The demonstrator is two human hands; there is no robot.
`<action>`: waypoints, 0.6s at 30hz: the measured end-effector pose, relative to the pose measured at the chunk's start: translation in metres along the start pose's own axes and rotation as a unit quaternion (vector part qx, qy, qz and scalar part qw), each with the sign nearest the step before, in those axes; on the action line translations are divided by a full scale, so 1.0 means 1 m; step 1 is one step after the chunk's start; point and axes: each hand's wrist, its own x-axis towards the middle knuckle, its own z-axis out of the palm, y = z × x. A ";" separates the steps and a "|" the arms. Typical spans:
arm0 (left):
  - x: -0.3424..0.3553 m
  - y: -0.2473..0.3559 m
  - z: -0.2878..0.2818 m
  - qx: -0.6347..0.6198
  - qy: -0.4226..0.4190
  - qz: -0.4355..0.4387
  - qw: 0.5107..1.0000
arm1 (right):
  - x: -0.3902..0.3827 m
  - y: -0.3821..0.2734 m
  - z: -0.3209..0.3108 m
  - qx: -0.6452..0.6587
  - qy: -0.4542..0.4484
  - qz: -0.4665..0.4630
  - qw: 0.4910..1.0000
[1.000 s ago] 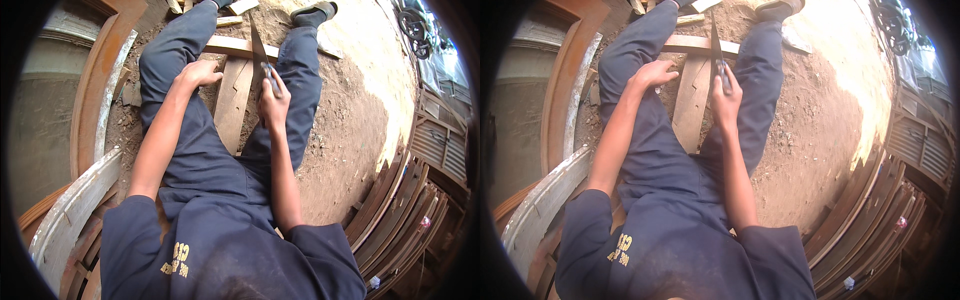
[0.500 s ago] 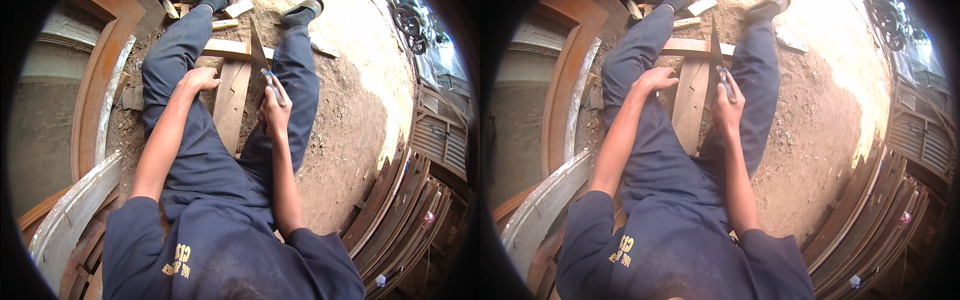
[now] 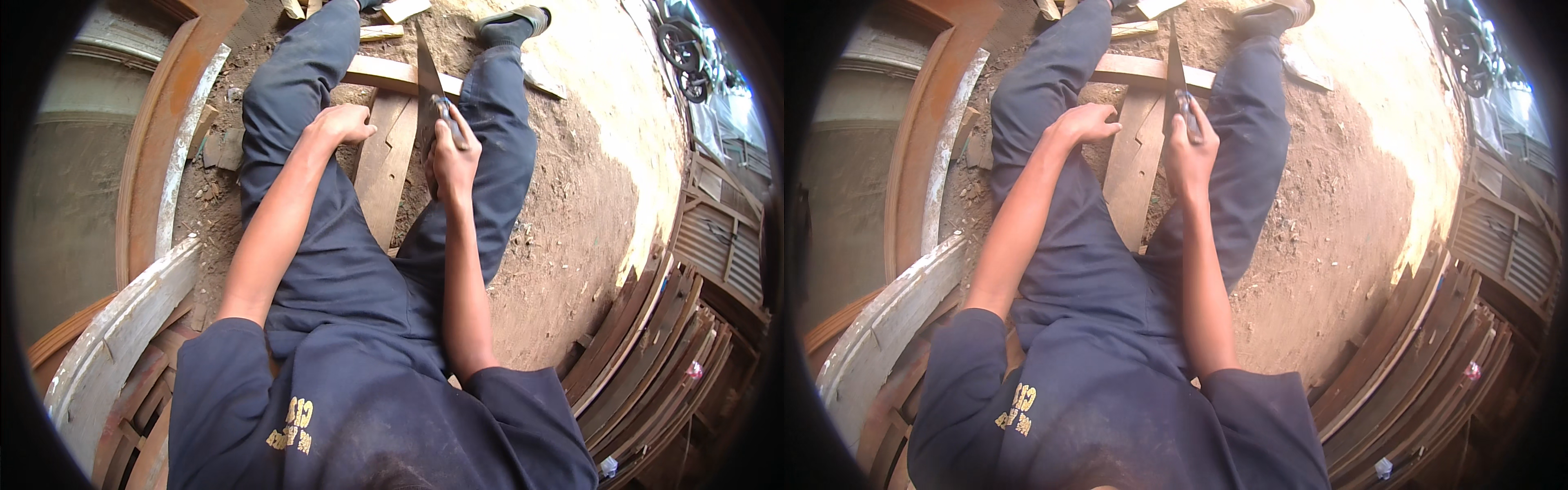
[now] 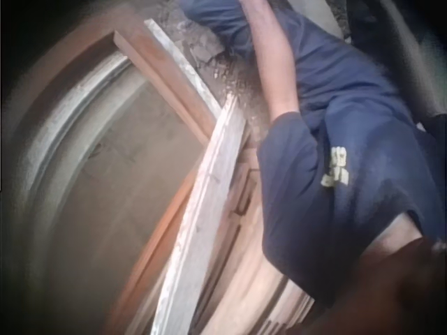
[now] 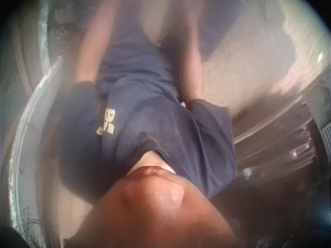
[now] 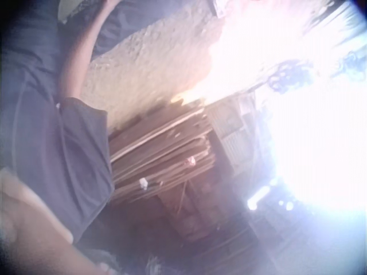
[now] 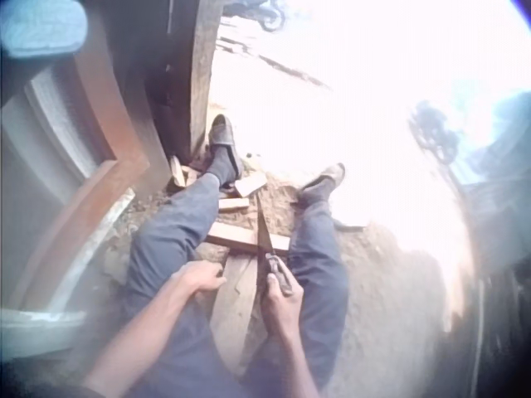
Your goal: The person uses a hand saw to cut a small piece of wood placed between their legs. They hold the wood steady with their left hand and saw with their right hand, producing small cut-off pieces that fall to the ground.
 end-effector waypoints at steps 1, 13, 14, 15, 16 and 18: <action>0.002 0.000 -0.001 -0.004 0.001 0.003 1.000 | 0.017 -0.004 0.003 0.013 -0.008 0.009 1.000; 0.006 -0.002 0.011 -0.014 0.009 0.017 1.000 | -0.012 -0.011 -0.014 0.036 -0.031 0.039 0.998; 0.010 -0.007 0.013 -0.019 0.013 0.018 1.000 | -0.005 -0.015 -0.010 0.049 -0.048 0.039 0.997; 0.013 -0.009 0.016 -0.023 0.016 0.021 0.999 | 0.003 -0.017 -0.006 0.029 -0.053 0.033 0.998; 0.015 -0.006 0.015 -0.017 0.014 0.025 0.999 | 0.016 -0.012 -0.006 0.015 -0.046 0.022 0.999; 0.012 -0.004 0.014 -0.008 0.008 0.025 1.000 | 0.026 -0.008 -0.009 0.000 -0.048 0.014 0.999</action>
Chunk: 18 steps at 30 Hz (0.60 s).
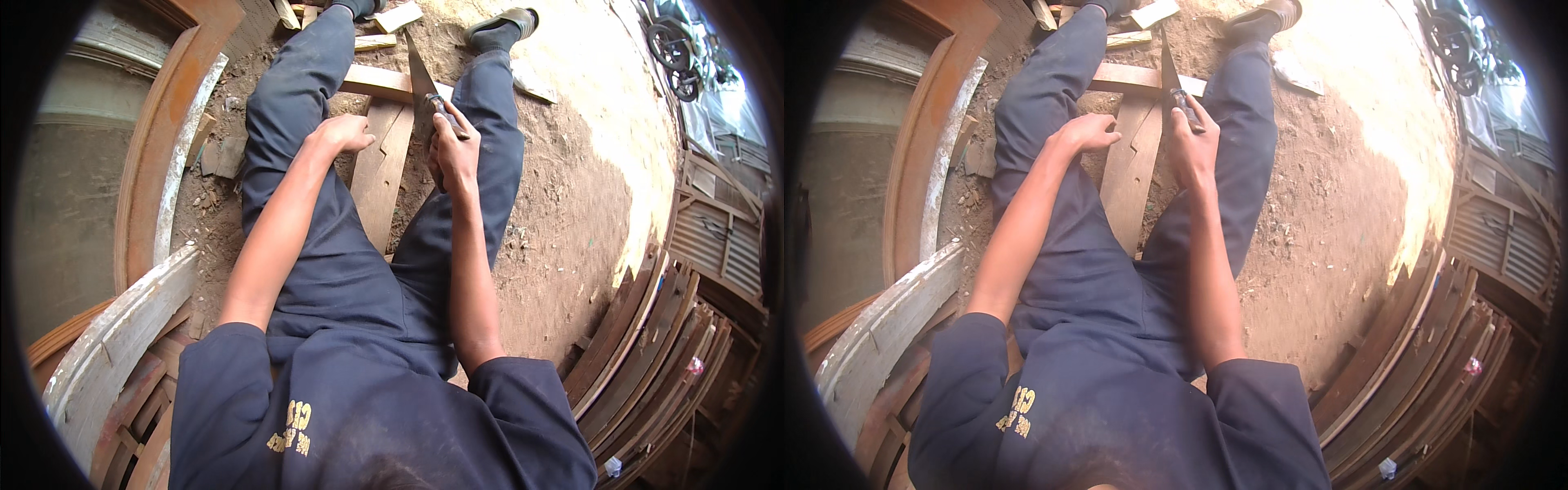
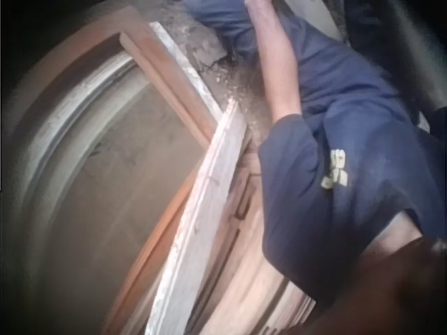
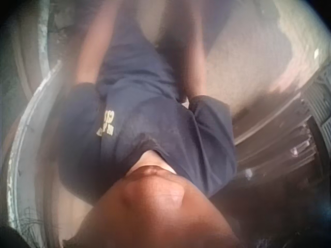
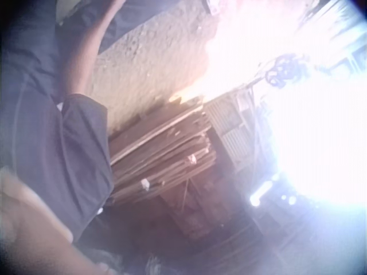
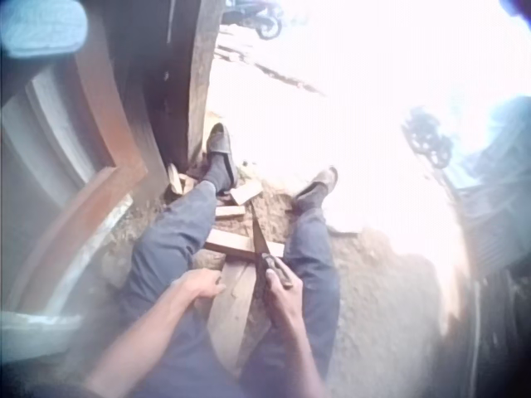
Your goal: The person uses a hand saw to cut a small piece of wood placed between their legs. They hold the wood steady with their left hand and saw with their right hand, producing small cut-off pieces that fall to the ground.
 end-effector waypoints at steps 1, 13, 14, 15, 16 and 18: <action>-0.003 0.001 -0.002 0.001 -0.003 -0.005 1.000 | 0.001 -0.002 -0.002 -0.001 -0.010 0.003 1.000; -0.002 0.002 -0.001 0.001 0.000 -0.003 1.000 | -0.010 0.025 0.000 -0.073 0.007 -0.069 0.995; -0.001 0.003 -0.001 -0.001 -0.002 -0.004 1.000 | -0.020 0.023 0.001 -0.043 0.021 -0.058 0.997; -0.005 0.004 -0.002 -0.004 -0.003 -0.007 1.000 | -0.032 0.019 0.002 -0.017 0.032 -0.039 0.999; -0.006 0.004 -0.004 -0.007 -0.004 -0.011 1.000 | -0.048 0.015 0.002 -0.005 0.039 -0.021 0.999; -0.006 0.007 -0.004 0.003 -0.009 -0.021 1.000 | -0.074 0.010 0.000 0.001 0.047 -0.013 0.999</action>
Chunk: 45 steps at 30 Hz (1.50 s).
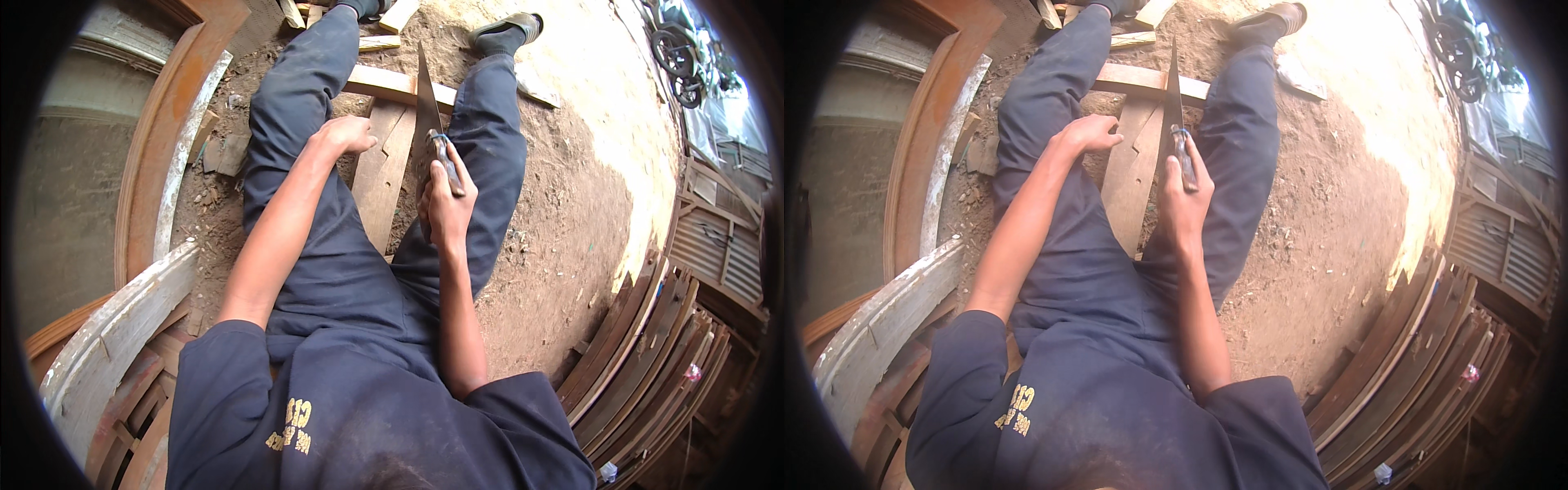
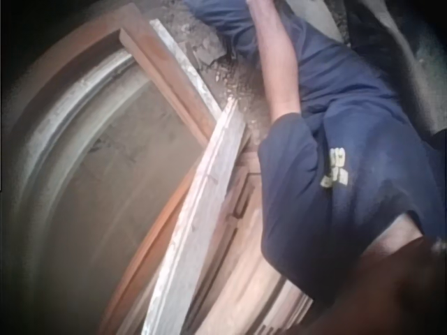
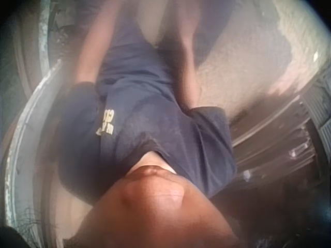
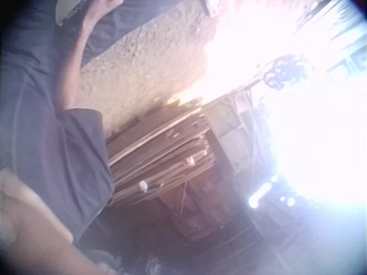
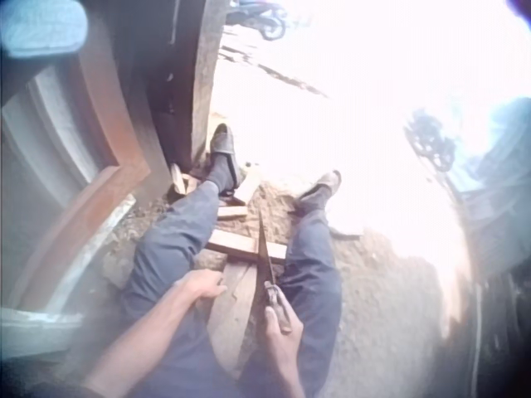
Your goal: The person uses a hand saw to cut a small piece of wood placed between their legs. They hold the wood steady with their left hand and saw with their right hand, producing small cut-off pieces that fall to the ground.
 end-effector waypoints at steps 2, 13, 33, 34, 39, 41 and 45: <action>0.000 0.000 -0.001 0.004 -0.001 -0.004 1.000 | 0.001 0.003 0.006 0.002 0.002 -0.015 1.000; -0.003 -0.006 0.004 -0.011 0.005 0.002 1.000 | 0.028 0.011 0.017 0.049 0.015 0.028 0.998; 0.016 -0.006 0.010 -0.009 0.005 0.029 1.000 | 0.039 0.009 0.027 -0.097 -0.005 -0.102 0.990; 0.015 -0.002 0.012 -0.011 0.003 0.030 0.999 | 0.056 0.002 0.033 -0.141 -0.012 -0.075 0.987; 0.010 0.002 0.006 -0.010 -0.001 0.019 1.000 | 0.041 0.010 0.041 -0.117 0.014 -0.135 0.984; 0.013 -0.013 0.009 -0.008 0.001 0.016 1.000 | -0.002 0.025 0.039 -0.211 0.028 -0.267 0.940; 0.008 -0.003 0.005 -0.005 -0.001 0.007 1.000 | -0.020 0.009 0.026 -0.205 -0.037 -0.138 0.968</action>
